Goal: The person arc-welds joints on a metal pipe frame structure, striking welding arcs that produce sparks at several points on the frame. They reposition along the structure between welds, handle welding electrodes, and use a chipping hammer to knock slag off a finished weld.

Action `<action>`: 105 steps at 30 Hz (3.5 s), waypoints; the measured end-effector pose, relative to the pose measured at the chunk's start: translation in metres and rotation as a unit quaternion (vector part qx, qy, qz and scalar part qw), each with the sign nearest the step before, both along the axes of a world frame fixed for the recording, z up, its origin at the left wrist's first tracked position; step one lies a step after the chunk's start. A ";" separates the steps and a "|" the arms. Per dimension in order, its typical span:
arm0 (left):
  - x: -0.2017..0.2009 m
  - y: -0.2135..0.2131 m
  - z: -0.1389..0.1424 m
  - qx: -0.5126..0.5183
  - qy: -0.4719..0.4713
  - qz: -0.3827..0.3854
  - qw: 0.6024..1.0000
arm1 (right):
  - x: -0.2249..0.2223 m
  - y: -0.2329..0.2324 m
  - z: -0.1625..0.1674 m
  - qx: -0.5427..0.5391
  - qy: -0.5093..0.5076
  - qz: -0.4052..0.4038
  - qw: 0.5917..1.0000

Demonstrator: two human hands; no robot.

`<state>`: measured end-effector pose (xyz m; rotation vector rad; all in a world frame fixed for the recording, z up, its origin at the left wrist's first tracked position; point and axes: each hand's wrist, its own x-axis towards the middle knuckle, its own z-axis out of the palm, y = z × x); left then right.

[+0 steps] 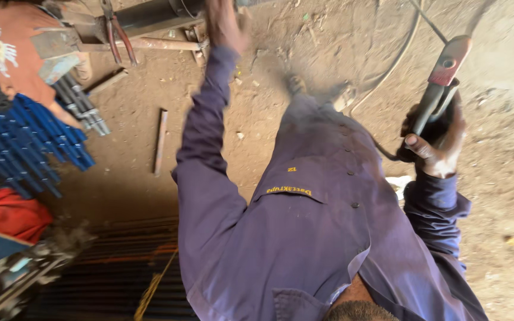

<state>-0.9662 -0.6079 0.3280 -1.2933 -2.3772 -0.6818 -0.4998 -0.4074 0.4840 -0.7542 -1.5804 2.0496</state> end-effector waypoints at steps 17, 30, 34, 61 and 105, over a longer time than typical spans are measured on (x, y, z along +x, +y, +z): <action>0.178 -0.027 -0.140 -0.141 -0.519 -0.336 0.773 | -0.194 -0.046 0.040 -0.166 0.145 0.046 0.974; 0.154 -0.084 -0.160 -0.147 -0.568 -0.019 0.809 | -0.080 0.198 -0.030 -0.086 -0.109 0.214 0.967; 0.178 -0.019 -0.151 -0.099 -0.562 0.029 0.821 | -0.076 0.338 -0.088 -0.036 -0.245 0.316 0.916; 0.315 0.279 -0.051 0.063 -0.479 0.376 0.791 | -0.367 0.521 -0.022 0.417 -0.036 0.594 0.687; 0.338 0.282 -0.056 0.066 -0.469 0.383 0.793 | -0.390 0.498 -0.024 0.255 -0.006 0.619 0.743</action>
